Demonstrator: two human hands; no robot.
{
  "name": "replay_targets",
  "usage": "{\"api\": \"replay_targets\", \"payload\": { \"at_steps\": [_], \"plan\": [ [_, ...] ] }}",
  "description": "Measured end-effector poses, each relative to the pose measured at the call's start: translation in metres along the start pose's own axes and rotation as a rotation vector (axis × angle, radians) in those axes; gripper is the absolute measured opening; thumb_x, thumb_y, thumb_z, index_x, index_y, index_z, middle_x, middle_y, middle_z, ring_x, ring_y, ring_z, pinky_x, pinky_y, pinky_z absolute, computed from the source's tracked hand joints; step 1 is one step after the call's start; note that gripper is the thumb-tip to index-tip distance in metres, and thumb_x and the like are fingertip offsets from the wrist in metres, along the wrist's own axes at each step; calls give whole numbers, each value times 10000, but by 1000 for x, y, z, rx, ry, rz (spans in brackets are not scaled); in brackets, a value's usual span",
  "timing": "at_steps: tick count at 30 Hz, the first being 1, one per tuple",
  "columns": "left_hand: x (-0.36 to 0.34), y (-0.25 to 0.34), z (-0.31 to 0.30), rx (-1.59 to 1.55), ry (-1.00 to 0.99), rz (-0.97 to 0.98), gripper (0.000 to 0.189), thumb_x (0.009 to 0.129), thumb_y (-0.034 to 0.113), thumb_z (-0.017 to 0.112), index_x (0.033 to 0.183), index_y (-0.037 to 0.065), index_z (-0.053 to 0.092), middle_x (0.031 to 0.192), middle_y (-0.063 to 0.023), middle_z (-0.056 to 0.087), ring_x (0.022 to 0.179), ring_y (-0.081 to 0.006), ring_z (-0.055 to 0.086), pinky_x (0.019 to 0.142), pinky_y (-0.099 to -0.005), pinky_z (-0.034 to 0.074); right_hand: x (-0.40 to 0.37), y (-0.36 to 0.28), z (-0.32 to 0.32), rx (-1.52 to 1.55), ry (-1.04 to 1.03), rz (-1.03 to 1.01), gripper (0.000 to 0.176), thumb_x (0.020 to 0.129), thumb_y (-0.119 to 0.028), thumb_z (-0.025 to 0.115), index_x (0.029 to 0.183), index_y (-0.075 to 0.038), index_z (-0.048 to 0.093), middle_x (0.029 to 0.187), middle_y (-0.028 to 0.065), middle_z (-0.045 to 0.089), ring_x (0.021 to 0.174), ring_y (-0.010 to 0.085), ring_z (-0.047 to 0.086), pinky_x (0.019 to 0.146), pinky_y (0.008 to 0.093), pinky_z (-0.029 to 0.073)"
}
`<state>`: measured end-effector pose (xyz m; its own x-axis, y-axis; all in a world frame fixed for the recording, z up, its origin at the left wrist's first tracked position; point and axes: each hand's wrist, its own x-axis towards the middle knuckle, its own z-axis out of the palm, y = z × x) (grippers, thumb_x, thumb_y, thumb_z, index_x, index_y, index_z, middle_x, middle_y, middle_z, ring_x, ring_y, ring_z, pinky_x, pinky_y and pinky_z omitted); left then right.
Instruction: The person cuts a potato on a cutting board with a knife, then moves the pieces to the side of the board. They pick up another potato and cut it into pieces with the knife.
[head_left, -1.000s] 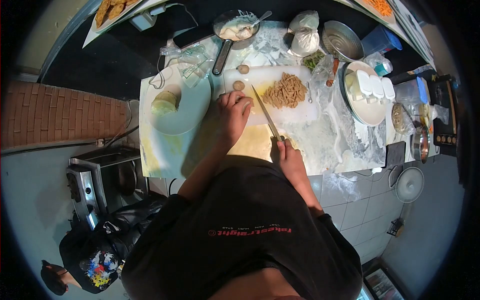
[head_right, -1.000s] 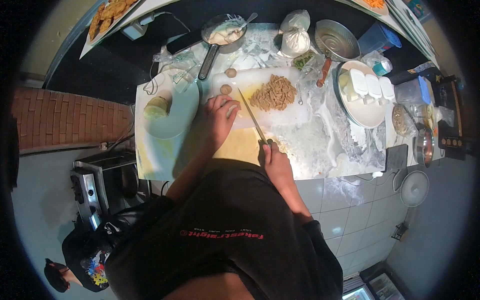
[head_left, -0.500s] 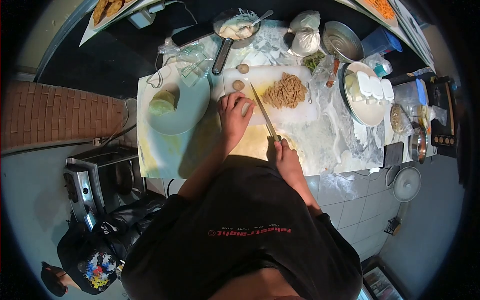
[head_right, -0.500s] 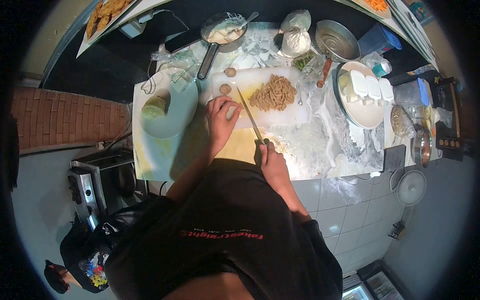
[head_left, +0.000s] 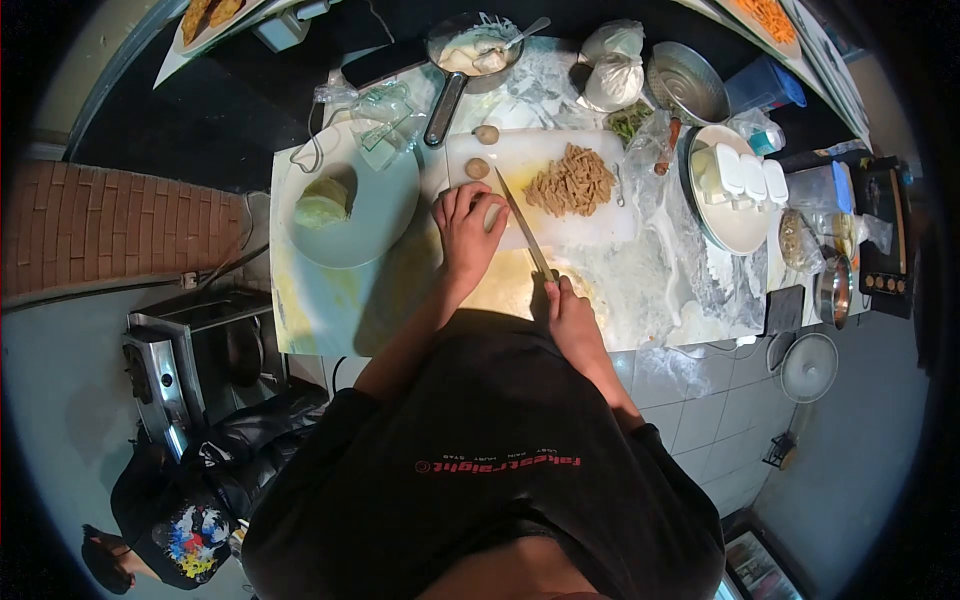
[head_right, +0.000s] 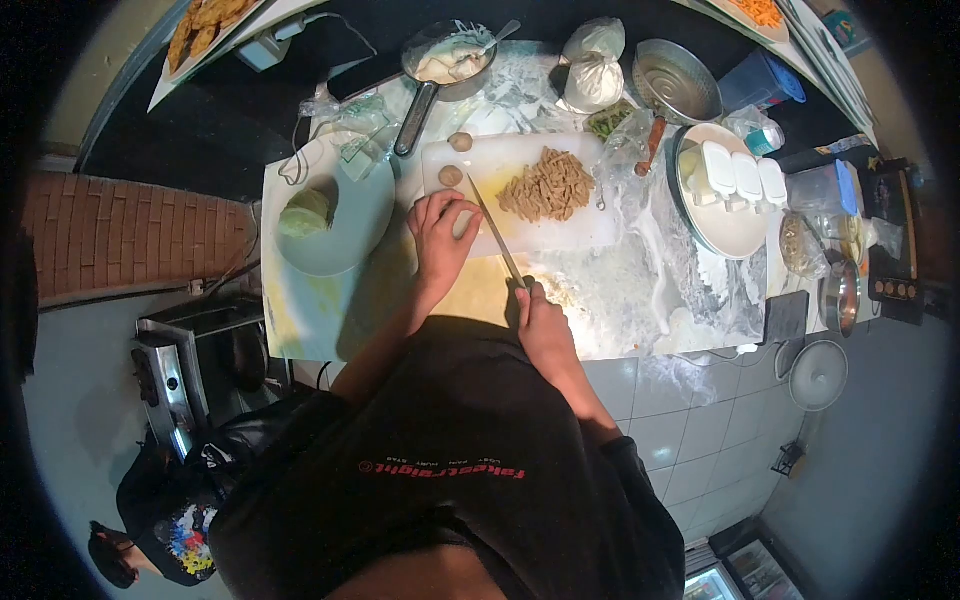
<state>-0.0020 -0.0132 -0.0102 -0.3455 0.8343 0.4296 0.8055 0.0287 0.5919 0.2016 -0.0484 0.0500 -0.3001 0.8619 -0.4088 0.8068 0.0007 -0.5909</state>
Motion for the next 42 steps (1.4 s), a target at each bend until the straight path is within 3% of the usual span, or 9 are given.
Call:
{"api": "replay_targets", "payload": {
  "at_steps": [8,11,14,23,26,28,32,40,42],
  "plan": [
    [-1,-1,2,4,10,8,148,793,194,791,925,187,723,1089,40,597,1111,-213,524,975,-424,353,6,-8,3,-135,-35,52,408,1089,-370,369,1219,2,476,792,342,652,798,543,641,696,610,509],
    [0,1,3,12,21,7,151,792,199,792,926,188,723,1082,40,599,1104,-211,523,974,-424,350,13,-5,-2,-70,-33,14,402,1086,-356,376,1190,9,509,852,342,663,848,547,639,731,600,512],
    [1,2,0,29,25,15,150,793,207,791,925,188,723,1084,39,600,1099,-211,522,973,-423,347,23,15,-5,199,-61,-101,481,1086,-376,383,1277,24,569,901,335,665,947,526,625,810,572,497],
    [9,1,-2,-64,-48,133,128,815,146,746,932,157,696,1022,16,611,1037,-237,535,965,-417,353,5,12,-10,12,83,18,380,1084,-351,405,1113,5,534,739,344,632,766,551,620,644,615,489],
    [11,-5,-8,-134,-22,107,152,828,130,735,973,138,691,1024,-14,618,1018,-267,542,956,-435,374,0,7,-11,0,73,32,383,1083,-350,409,1112,9,539,746,337,638,777,548,622,659,613,491],
    [13,-9,-13,-38,97,34,188,815,154,758,984,124,681,1015,-28,611,1037,-284,537,946,-459,393,-3,3,-12,6,46,24,384,1083,-348,409,1108,12,539,755,334,642,778,547,622,663,612,493],
    [12,-9,-18,70,89,-17,211,793,193,786,961,126,676,1000,-38,603,1041,-288,531,942,-458,402,-4,9,-5,57,-63,-42,391,1083,-351,406,1106,15,542,780,326,652,785,544,626,674,607,500],
    [10,-1,-9,54,-154,-6,268,782,171,777,1020,137,659,1009,-25,627,1006,-254,545,919,-422,403,-2,11,-13,11,32,41,417,1085,-372,389,1111,13,547,775,344,643,805,552,625,672,611,507],
    [9,3,-7,10,-138,10,259,786,155,769,1019,136,658,997,-22,636,986,-251,551,920,-416,406,-4,12,-13,11,34,53,417,1085,-371,388,1110,14,547,772,347,641,804,554,624,671,612,508]
  ]
}}
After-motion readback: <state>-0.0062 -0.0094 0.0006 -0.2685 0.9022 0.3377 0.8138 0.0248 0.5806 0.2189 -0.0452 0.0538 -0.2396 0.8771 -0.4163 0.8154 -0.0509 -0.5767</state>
